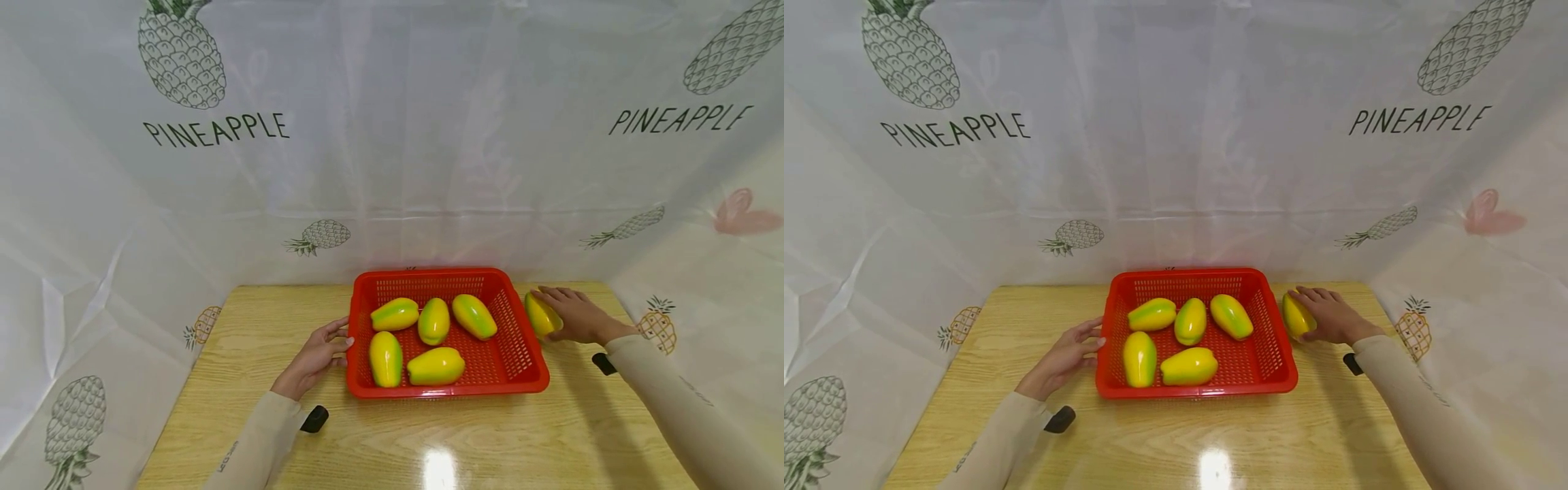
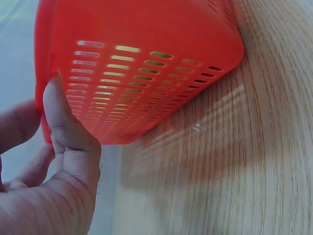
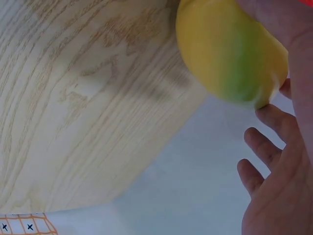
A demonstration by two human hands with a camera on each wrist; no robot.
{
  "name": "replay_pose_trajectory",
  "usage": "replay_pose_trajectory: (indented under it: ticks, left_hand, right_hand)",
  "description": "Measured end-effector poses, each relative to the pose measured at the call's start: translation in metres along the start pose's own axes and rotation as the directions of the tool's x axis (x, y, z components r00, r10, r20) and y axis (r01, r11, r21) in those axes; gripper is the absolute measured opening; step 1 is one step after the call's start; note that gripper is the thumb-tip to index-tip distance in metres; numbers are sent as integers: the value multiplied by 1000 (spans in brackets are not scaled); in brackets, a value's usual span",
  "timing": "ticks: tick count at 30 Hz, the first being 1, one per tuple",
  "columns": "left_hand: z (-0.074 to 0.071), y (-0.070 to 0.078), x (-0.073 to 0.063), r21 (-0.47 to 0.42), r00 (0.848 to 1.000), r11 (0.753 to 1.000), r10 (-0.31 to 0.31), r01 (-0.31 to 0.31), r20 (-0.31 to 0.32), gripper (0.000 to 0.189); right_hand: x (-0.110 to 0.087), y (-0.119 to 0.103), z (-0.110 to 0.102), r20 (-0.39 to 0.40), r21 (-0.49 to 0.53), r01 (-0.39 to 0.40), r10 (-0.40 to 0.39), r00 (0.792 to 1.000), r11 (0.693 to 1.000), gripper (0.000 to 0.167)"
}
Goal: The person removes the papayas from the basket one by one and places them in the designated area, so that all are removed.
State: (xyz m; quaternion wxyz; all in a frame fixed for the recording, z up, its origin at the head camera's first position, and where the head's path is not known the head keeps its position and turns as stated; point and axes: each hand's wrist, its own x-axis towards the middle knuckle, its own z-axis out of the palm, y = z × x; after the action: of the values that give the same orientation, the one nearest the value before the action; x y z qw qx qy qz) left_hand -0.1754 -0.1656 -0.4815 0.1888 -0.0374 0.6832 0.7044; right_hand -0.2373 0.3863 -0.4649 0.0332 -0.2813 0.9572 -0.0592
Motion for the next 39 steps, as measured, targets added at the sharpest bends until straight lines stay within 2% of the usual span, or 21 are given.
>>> replay_pose_trajectory:
  ticks: [16, 26, 39]
  left_hand:
    - [1, 0, 0, -5, 1000, 1000, -6, 6, 7, 58]
    - [2, -1, -1, -13, 1000, 1000, 9, -9, 17, 59]
    - [0, 0, -1, -21, 1000, 1000, 5, -5, 15, 59]
  right_hand:
    - [2, 2, 4, 43, 39, -9, 8, 999, 999, 94]
    - [3, 3, 7, 70, 106, -42, 34, 997, 993, 93]
    - [5, -3, -1, 90, 90, -64, 56, 994, 994, 94]
